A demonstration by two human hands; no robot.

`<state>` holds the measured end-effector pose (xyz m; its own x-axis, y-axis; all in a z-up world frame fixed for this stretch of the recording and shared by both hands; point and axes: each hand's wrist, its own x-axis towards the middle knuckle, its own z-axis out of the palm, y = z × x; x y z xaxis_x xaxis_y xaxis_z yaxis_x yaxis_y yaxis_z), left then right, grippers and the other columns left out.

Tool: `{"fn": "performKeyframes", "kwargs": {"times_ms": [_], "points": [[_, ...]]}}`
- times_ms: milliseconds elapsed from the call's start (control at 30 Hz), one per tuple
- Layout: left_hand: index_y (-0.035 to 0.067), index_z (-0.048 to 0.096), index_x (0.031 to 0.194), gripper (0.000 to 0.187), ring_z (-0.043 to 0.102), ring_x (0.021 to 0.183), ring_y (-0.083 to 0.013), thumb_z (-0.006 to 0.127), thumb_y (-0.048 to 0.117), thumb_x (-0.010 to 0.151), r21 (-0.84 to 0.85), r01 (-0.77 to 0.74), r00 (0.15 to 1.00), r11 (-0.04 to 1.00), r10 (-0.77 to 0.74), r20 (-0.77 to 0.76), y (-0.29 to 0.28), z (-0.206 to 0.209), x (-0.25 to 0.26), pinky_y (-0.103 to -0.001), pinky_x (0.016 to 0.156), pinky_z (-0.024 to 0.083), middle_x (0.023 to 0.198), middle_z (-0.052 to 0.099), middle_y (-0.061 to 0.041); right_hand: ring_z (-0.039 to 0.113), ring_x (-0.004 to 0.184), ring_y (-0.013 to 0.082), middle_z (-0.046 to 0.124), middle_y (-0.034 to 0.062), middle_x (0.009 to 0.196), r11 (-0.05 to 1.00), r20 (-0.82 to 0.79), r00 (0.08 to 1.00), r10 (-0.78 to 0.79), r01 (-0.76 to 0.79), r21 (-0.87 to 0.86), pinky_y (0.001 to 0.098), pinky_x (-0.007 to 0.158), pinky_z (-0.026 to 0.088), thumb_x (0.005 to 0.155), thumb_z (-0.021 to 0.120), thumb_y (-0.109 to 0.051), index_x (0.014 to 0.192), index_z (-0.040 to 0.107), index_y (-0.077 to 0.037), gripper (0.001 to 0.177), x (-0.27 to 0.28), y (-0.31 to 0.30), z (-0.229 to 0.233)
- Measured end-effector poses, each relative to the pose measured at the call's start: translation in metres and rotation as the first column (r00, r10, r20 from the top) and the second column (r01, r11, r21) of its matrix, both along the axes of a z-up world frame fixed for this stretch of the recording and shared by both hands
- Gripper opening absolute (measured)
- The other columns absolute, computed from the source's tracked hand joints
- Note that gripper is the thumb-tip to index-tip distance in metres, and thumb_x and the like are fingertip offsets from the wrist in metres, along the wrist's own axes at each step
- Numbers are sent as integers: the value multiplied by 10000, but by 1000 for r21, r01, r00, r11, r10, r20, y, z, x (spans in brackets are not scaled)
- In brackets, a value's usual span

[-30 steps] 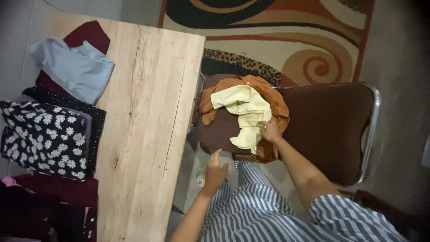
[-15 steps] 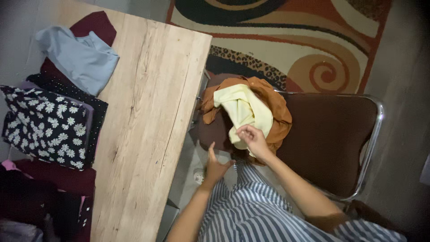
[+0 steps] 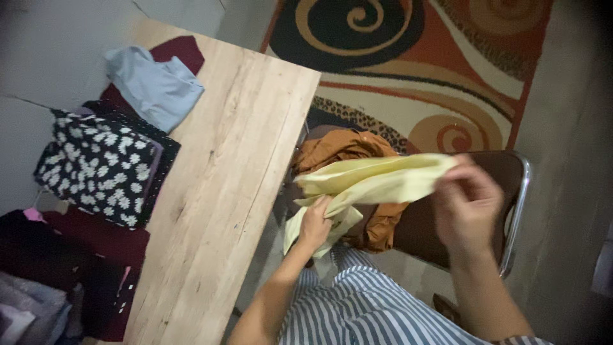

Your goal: The person folds various garments on a wooden table, including a red plaid shirt, a white t-shirt, a blue checkered shirt, a pink patterned top, a purple t-shirt, a black t-shirt, a yellow t-shirt, and a brown button-up shirt. Each item is smoothed, folded, and stacked on the table.

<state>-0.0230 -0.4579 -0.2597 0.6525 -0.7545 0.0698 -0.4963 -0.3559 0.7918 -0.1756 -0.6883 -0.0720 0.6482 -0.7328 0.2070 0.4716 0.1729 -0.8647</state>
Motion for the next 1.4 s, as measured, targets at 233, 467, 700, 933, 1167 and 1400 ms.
{"fn": "performKeyframes", "kwargs": {"times_ms": [233,467,700,933,1167,1400], "points": [[45,694,1063,404,634,1047,-406,708,-9,663,172,-141,986,975,123,108,61,55,21,-473,895,510,1060,686,-185,634,915,120,636,68,1010,954,203,954,-222,256,-157,260,878,570,1180,598,87,1130,660,-18,132,-15,13,42],[18,639,1165,452,704,972,-204,474,-130,771,-123,-415,818,902,310,-484,167,126,33,-312,841,558,1021,728,-95,720,1113,215,681,134,1266,866,120,874,-471,484,-124,352,993,640,1177,531,42,1360,607,-3,203,7,63,82],[-22,624,1121,340,673,964,-128,537,-152,819,-406,-317,778,857,-10,-628,205,262,21,-259,826,547,1018,688,-68,618,1248,188,528,82,1382,798,93,968,-231,244,-551,347,1060,602,1097,657,-271,1486,522,-61,463,24,162,80],[-19,605,1245,404,676,1005,-158,538,-84,852,-543,-224,735,809,-226,-640,225,318,0,-282,883,566,1092,689,-88,697,950,231,707,155,1155,457,-437,890,133,-446,-770,337,790,559,792,694,-148,1312,619,33,556,43,277,50],[184,262,1490,968,519,1333,-170,776,42,682,-612,-234,738,756,-272,-618,291,258,-30,-348,1006,573,1468,421,-12,664,884,140,725,82,990,803,-233,955,184,-283,-525,252,795,534,976,547,72,1131,685,30,211,40,308,66],[27,624,1301,554,653,1168,-256,694,-13,753,-165,-136,926,977,66,-373,330,128,-61,-374,986,527,1226,706,-152,668,826,134,708,52,972,847,-233,968,94,-200,-493,265,735,555,980,553,44,1105,700,12,196,38,322,74]]}}
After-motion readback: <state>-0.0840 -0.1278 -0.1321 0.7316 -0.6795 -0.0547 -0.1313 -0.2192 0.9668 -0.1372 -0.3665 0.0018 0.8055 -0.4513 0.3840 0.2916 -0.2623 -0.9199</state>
